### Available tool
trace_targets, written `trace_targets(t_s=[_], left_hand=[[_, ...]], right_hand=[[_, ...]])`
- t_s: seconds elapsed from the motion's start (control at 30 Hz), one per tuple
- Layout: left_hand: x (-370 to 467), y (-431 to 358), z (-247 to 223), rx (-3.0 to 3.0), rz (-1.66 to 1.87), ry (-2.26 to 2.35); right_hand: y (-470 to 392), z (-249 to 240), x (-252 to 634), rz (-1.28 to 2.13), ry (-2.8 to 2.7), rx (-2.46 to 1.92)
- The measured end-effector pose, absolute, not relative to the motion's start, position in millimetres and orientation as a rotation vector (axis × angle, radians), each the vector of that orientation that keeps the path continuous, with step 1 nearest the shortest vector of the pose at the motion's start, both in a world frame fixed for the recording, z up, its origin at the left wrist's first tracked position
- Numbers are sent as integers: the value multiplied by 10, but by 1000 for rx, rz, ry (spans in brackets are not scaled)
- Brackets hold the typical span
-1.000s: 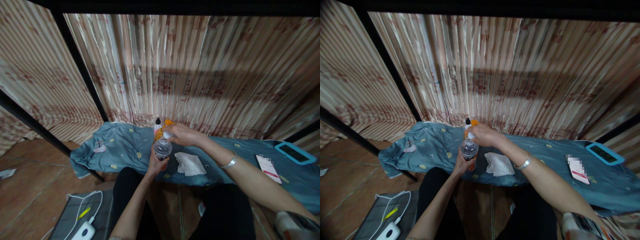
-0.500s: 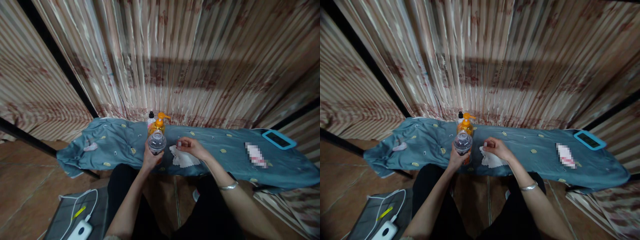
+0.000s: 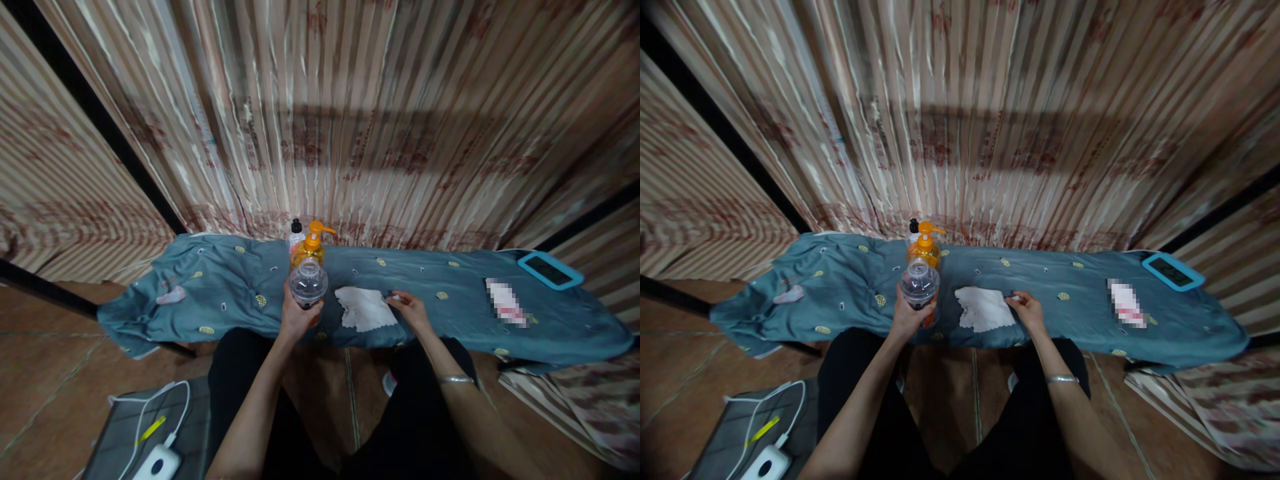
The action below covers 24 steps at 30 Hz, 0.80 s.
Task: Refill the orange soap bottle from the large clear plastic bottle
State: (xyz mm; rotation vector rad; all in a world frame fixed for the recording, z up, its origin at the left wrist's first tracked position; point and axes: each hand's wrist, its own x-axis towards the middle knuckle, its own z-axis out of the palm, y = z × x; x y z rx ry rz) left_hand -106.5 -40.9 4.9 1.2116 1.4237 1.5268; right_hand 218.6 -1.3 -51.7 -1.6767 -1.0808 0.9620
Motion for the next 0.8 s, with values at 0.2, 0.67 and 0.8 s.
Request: trace_targets(t_s=[0.2,0.67,0.8], left_hand=[[-1065,-410,67,1244,1523,1436],[-1072,-421,50,1235,1517,1433],[-1068,-419,54,1228,1517,1438]], right_hand=[[92,-516,2266,743,-1168,-1939],[89,-549,2251,380,-1513,-2153],[61,-595,2260,325,-1564,-2128]])
